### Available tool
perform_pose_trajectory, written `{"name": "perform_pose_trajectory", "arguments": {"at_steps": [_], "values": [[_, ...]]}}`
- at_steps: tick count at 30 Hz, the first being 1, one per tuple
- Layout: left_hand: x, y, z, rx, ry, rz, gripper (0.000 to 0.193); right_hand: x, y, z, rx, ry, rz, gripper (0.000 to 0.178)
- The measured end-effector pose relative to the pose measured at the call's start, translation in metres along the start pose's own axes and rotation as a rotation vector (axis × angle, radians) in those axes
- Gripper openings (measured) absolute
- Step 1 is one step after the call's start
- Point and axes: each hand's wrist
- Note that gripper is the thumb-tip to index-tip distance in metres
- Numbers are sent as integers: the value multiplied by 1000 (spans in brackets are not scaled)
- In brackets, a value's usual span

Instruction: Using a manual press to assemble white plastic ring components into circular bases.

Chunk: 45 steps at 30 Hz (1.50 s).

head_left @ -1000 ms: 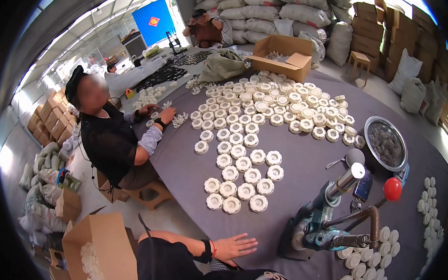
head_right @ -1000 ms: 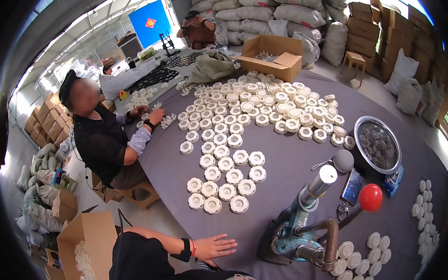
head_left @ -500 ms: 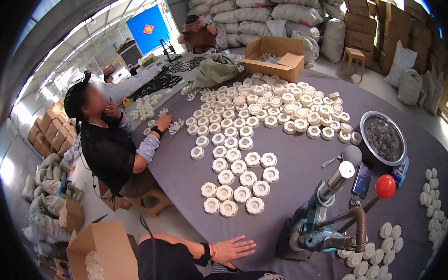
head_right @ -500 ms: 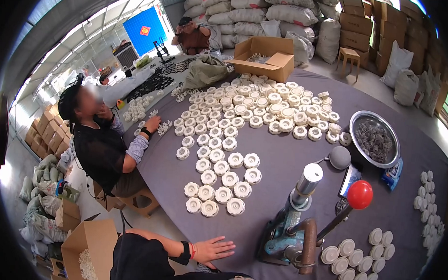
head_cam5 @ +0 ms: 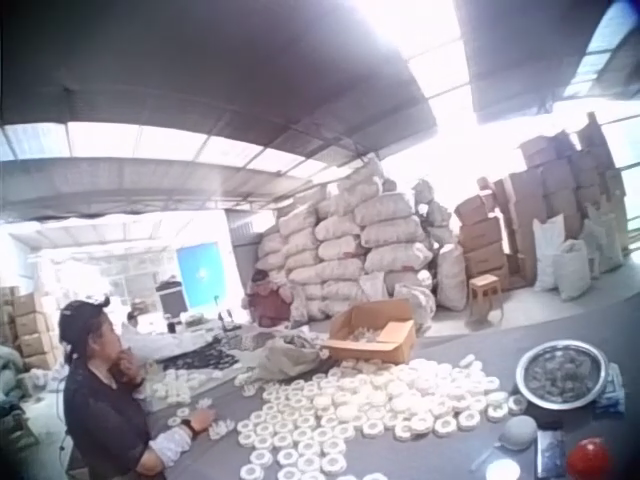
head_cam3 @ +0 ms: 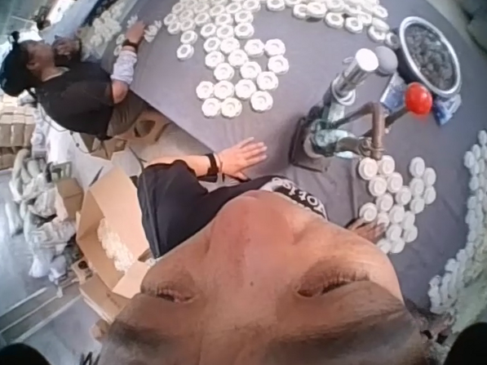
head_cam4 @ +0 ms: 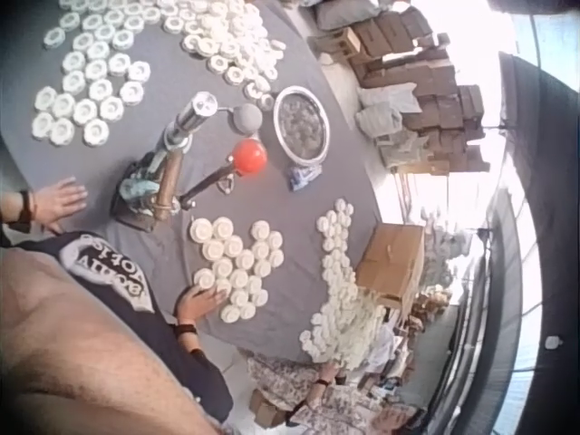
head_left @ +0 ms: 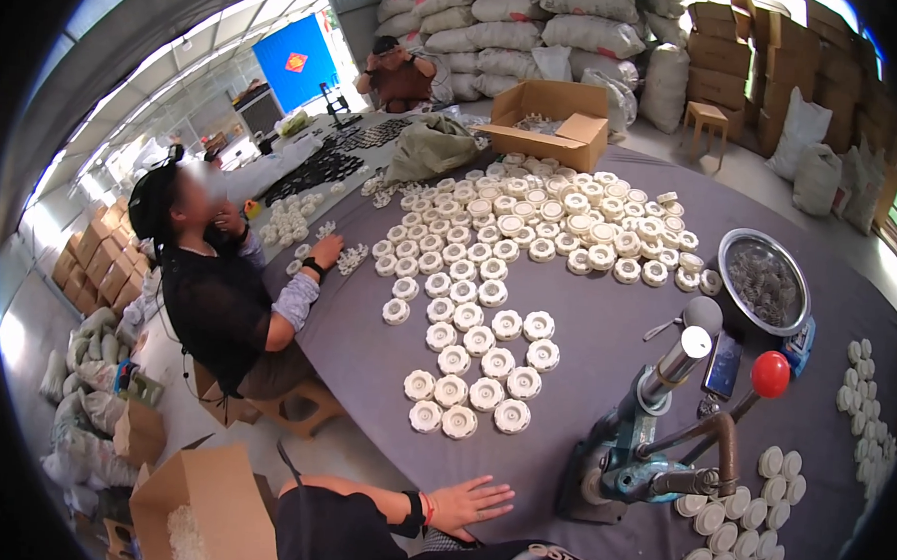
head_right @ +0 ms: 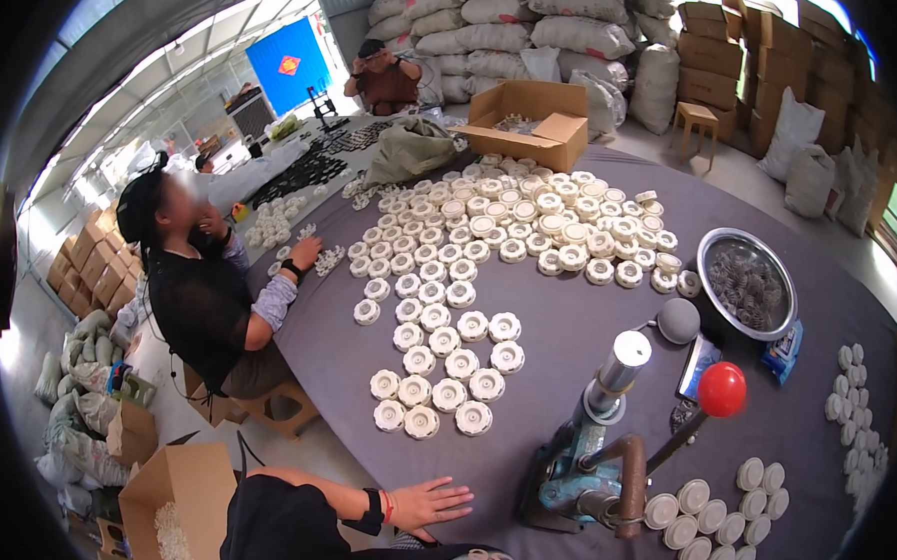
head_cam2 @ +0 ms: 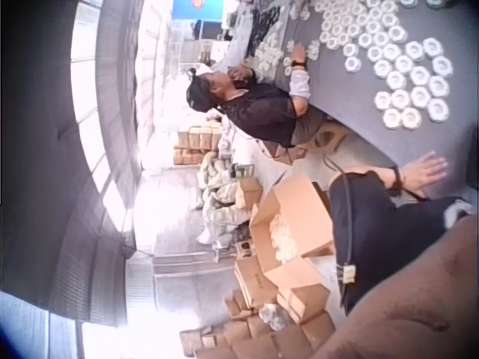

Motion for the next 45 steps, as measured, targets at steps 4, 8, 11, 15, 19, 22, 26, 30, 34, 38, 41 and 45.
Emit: {"name": "perform_pose_trajectory", "arguments": {"at_steps": [4, 8, 11, 15, 19, 22, 26, 30, 34, 38, 41, 45], "values": [[-3, 3, -4, -30, 12, 35, 98, -23, -15, 10, 107, -133, 324, 50], [-8, -1, -6, -68, -30, 87, 95, -24, -15, 10, 104, -240, 284, 51], [-7, -3, -4, -52, -18, 42, 94, -22, -11, 6, 103, -244, 271, 51], [-6, -3, -4, -58, -28, 61, 94, -23, -13, 5, 92, -233, 306, 51], [-4, 2, -3, -68, -13, 37, 96, -16, -11, 5, 62, -202, 309, 50], [-2, 2, -2, -60, 14, 8, 99, -6, -2, 2, 58, -238, 224, 49], [-3, 0, -3, -49, -35, 65, 96, -2, 0, -1, 6, -207, 124, 50], [-4, 1, -2, -51, -24, 50, 97, 3, 2, -3, -4, -156, 85, 49], [-3, 3, -4, -46, -32, 24, 98, -1, -2, 0, 22, -152, 120, 49], [1, 2, -4, -41, 15, 12, 102, -10, -5, 1, 32, -102, 186, 50], [3, 2, -4, -35, 10, 0, 101, -7, -4, 0, 20, -70, 179, 50], [0, 3, -5, -40, -13, 4, 96, -16, -10, 7, 38, -95, 222, 51]]}}
Point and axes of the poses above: each hand's wrist, its own y-axis away from the middle knuckle, its own x-axis out of the palm, z = x × y, and after that the axes turned 1 degree about -z, right-handed
